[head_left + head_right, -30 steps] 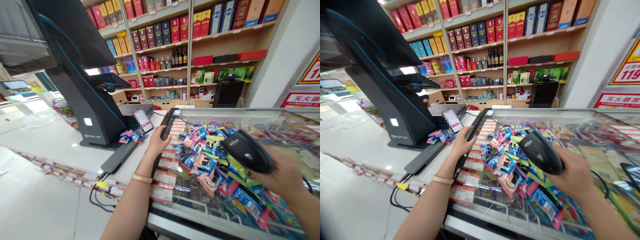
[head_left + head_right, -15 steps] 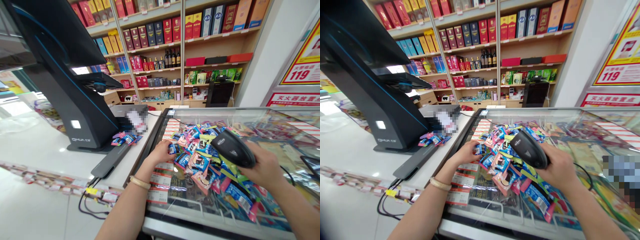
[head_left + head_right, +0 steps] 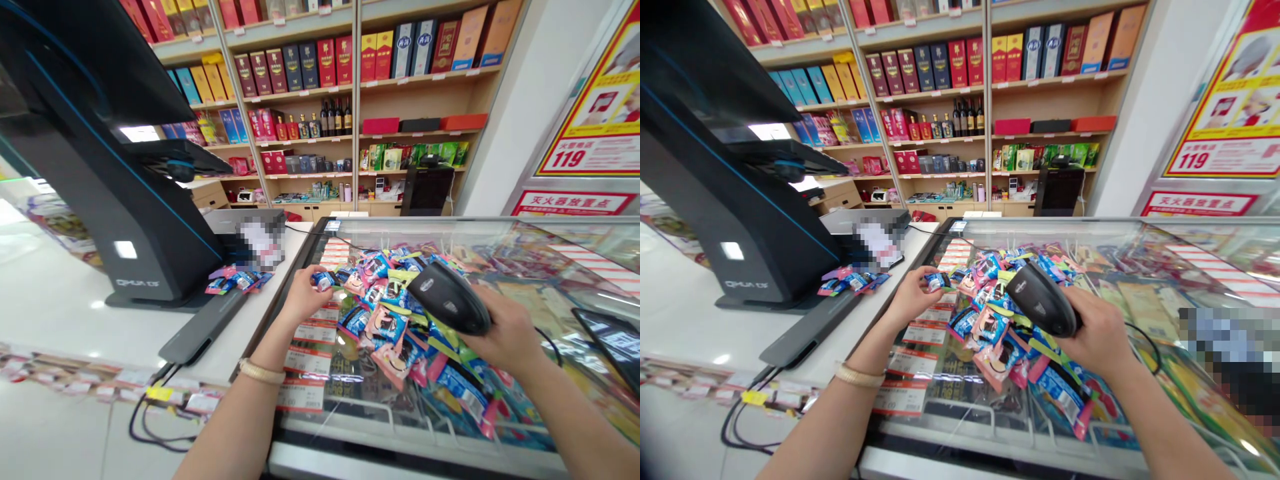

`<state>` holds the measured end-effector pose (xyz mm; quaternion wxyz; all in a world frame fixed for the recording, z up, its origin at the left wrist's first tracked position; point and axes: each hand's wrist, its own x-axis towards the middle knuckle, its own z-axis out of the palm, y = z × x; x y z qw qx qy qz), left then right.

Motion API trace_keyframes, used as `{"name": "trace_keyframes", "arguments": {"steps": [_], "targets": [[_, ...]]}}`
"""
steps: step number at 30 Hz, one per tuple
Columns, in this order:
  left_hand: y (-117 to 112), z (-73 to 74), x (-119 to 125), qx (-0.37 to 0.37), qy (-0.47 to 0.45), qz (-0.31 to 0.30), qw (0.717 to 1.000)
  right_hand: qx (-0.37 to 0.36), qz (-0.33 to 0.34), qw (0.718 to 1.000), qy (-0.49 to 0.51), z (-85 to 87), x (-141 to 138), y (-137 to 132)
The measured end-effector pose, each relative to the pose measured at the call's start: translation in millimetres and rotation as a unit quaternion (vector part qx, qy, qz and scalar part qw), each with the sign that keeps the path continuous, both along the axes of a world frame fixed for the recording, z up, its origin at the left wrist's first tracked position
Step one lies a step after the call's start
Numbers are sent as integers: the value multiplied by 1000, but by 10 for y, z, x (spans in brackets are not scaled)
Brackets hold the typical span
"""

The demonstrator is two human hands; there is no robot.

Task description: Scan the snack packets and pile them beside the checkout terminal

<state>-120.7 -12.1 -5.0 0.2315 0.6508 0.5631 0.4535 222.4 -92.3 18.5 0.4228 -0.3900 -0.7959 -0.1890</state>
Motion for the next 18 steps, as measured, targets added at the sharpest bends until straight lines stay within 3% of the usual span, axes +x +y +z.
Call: {"name": "trace_keyframes", "arguments": {"steps": [4, 7, 12, 18], "targets": [[-40, 78, 67, -31, -183, -40, 982, 14, 9, 1000, -1, 19, -8, -11], [-63, 122, 104, -26, -262, -54, 963, 9, 21, 1000, -2, 50, -22, -30], [-103, 133, 163, -29, -272, -97, 957, -20, 79, 997, 3, 131, -100, -101], [-193, 139, 257, -38, -308, -163, 936, -44, 102, 994, 0, 145, -187, -157]]}}
